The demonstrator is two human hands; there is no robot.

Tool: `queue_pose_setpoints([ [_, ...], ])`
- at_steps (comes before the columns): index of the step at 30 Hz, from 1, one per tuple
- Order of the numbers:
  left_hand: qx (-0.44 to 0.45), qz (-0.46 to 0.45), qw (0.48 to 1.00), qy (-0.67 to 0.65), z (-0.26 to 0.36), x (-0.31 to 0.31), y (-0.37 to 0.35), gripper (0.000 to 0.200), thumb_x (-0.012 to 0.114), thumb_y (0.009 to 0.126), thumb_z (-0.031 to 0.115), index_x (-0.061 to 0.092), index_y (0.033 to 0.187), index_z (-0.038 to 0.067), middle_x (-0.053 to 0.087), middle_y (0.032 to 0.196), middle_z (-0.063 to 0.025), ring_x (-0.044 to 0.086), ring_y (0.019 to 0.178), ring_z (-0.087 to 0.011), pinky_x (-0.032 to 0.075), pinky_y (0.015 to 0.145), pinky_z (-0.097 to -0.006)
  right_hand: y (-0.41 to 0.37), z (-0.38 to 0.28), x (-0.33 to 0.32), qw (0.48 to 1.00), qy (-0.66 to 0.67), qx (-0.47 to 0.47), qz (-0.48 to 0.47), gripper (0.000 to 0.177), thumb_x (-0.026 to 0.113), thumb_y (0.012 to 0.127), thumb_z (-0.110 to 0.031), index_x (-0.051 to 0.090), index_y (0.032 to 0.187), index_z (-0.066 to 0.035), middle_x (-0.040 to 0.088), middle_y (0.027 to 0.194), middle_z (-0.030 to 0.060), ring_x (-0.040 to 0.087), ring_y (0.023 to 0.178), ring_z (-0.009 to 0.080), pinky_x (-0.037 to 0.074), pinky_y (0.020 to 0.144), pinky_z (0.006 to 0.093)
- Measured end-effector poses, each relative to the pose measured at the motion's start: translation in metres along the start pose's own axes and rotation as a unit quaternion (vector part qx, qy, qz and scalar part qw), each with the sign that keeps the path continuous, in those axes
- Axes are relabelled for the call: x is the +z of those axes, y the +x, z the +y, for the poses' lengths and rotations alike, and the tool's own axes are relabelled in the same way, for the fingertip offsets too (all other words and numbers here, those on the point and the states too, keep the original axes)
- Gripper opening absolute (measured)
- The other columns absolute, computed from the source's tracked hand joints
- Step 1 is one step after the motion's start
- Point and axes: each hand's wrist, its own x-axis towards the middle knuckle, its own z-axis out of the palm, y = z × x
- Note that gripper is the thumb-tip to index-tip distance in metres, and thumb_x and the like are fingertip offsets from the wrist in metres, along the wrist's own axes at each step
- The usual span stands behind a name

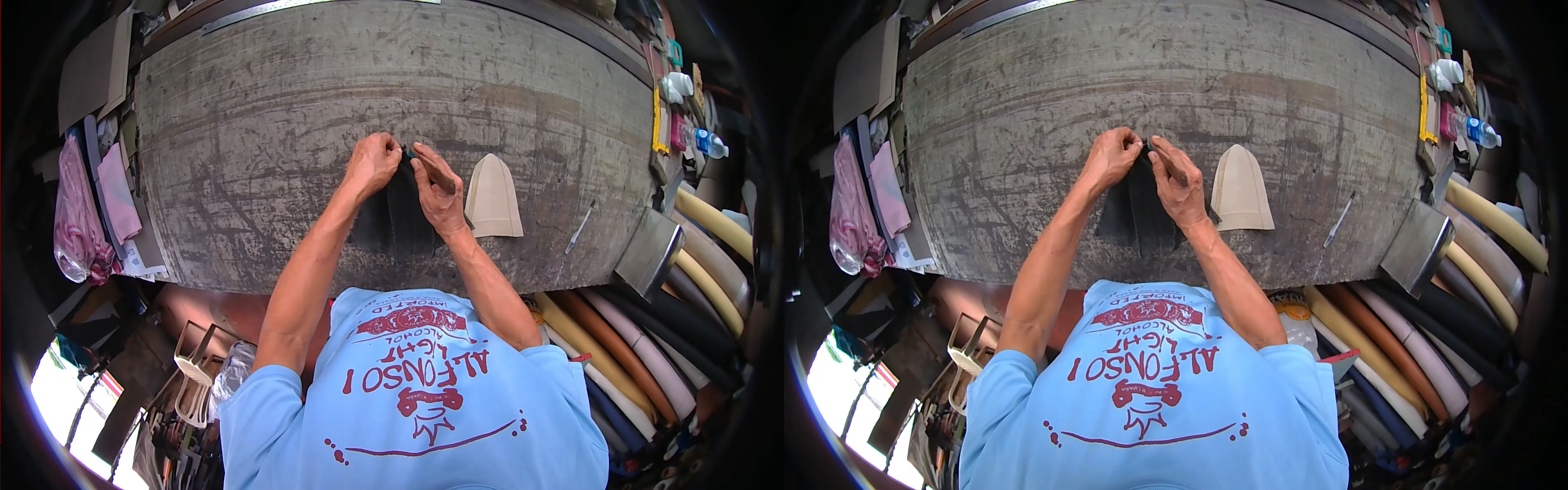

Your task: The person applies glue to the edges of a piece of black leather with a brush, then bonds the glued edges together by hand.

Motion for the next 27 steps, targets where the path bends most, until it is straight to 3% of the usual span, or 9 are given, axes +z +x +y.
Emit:
queue_pose_setpoints([
  [8, 0.001, -0.004, 1.0, 0.012, -0.002, 0.001, 0.003, 0.031, 0.061, 0.092, 0.024, 0.069, 0.097, -0.006, 0.069, 0.087, -0.0223, 0.068, 0.084, -0.0352, 0.051, 0.075, -0.0441, 0.0, -0.006, 0.0, 0.996, 0.07, 0.046, 0.001, 0.026, 0.063, 0.097, -0.004, 0.064, 0.122, 0.005, 0.068, 0.12, 0.0189, 0.068, 0.111, 0.0288, 0.057, 0.092, 0.0328],
  [11, -0.002, -0.005, 1.0, 0.012, -0.002, 0.001, 0.003, 0.032, 0.061, 0.093, 0.025, 0.069, 0.097, -0.006, 0.069, 0.087, -0.0221, 0.068, 0.084, -0.0347, 0.051, 0.074, -0.0442, -0.004, 0.008, 0.005, 0.996, 0.085, 0.004, 0.022, 0.025, 0.064, 0.097, -0.004, 0.065, 0.12, 0.005, 0.069, 0.117, 0.0189, 0.068, 0.11, 0.0287, 0.058, 0.088, 0.0337],
  [14, -0.011, -0.005, 1.0, 0.001, -0.001, 0.001, 0.002, 0.03, 0.06, 0.092, 0.024, 0.069, 0.094, -0.005, 0.069, 0.086, -0.0234, 0.068, 0.085, -0.0383, 0.051, 0.075, -0.0466, -0.002, 0.014, 0.004, 0.998, 0.011, -0.049, 0.023, 0.024, 0.065, 0.095, -0.005, 0.067, 0.117, 0.005, 0.071, 0.114, 0.0182, 0.069, 0.107, 0.0294, 0.057, 0.086, 0.0355],
  [24, -0.025, 0.007, 1.0, -0.01, -0.001, 0.005, 0.0, 0.027, 0.06, 0.092, 0.024, 0.068, 0.094, -0.002, 0.068, 0.088, -0.0222, 0.067, 0.087, -0.0396, 0.051, 0.076, -0.0472, 0.007, -0.006, 0.001, 0.997, -0.064, -0.051, 0.003, 0.021, 0.066, 0.093, -0.004, 0.068, 0.113, 0.003, 0.072, 0.108, 0.0168, 0.069, 0.101, 0.0312, 0.056, 0.083, 0.0363],
  [27, 0.02, 0.035, 0.999, 0.031, -0.005, 0.011, -0.001, 0.024, 0.06, 0.093, 0.022, 0.067, 0.094, -0.001, 0.066, 0.09, -0.0216, 0.065, 0.088, -0.0388, 0.05, 0.077, -0.0466, 0.01, -0.013, 0.001, 0.992, -0.111, -0.061, 0.006, 0.02, 0.067, 0.092, -0.002, 0.067, 0.112, 0.003, 0.072, 0.106, 0.0166, 0.07, 0.098, 0.0314, 0.056, 0.081, 0.0364],
])
